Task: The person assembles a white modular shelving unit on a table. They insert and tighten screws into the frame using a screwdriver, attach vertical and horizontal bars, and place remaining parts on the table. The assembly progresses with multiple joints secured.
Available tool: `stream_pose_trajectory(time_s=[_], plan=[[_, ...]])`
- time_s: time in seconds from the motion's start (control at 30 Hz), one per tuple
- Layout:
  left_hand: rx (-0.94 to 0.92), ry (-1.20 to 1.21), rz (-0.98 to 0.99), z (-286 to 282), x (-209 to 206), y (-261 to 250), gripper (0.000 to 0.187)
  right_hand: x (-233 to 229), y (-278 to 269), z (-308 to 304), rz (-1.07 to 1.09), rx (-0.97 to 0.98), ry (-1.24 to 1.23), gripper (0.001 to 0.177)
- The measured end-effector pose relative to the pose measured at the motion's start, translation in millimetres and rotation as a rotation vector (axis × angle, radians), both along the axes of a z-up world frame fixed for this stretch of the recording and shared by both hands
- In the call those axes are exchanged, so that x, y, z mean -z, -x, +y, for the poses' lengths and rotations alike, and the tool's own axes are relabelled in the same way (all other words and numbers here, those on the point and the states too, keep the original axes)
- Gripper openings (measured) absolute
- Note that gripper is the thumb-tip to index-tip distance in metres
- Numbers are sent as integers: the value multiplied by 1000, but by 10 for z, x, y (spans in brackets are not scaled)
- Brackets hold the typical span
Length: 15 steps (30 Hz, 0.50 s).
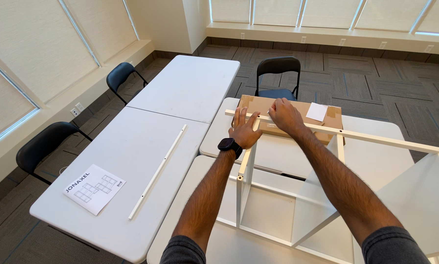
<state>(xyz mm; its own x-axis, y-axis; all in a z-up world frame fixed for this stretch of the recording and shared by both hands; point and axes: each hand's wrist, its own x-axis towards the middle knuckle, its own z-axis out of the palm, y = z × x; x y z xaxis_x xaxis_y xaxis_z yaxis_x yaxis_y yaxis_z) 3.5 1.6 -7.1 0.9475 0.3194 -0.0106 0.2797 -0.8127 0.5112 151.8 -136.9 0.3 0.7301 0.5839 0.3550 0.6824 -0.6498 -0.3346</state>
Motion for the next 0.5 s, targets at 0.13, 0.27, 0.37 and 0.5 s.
stream_pose_trajectory(time_s=[0.13,0.27,0.37,0.5], plan=[[-1,-3,2,12,25,-29,72,-37,-12,-20,43,9,45,20],[-15,-85,13,-46,-64,60,73,9,-62,-17,28,-48,10,22],[-30,-190,32,-87,-147,110,71,-4,-36,-24,19,-75,-11,22],[-30,-281,-13,-76,-115,83,69,-36,-33,-56,10,-98,-44,20]])
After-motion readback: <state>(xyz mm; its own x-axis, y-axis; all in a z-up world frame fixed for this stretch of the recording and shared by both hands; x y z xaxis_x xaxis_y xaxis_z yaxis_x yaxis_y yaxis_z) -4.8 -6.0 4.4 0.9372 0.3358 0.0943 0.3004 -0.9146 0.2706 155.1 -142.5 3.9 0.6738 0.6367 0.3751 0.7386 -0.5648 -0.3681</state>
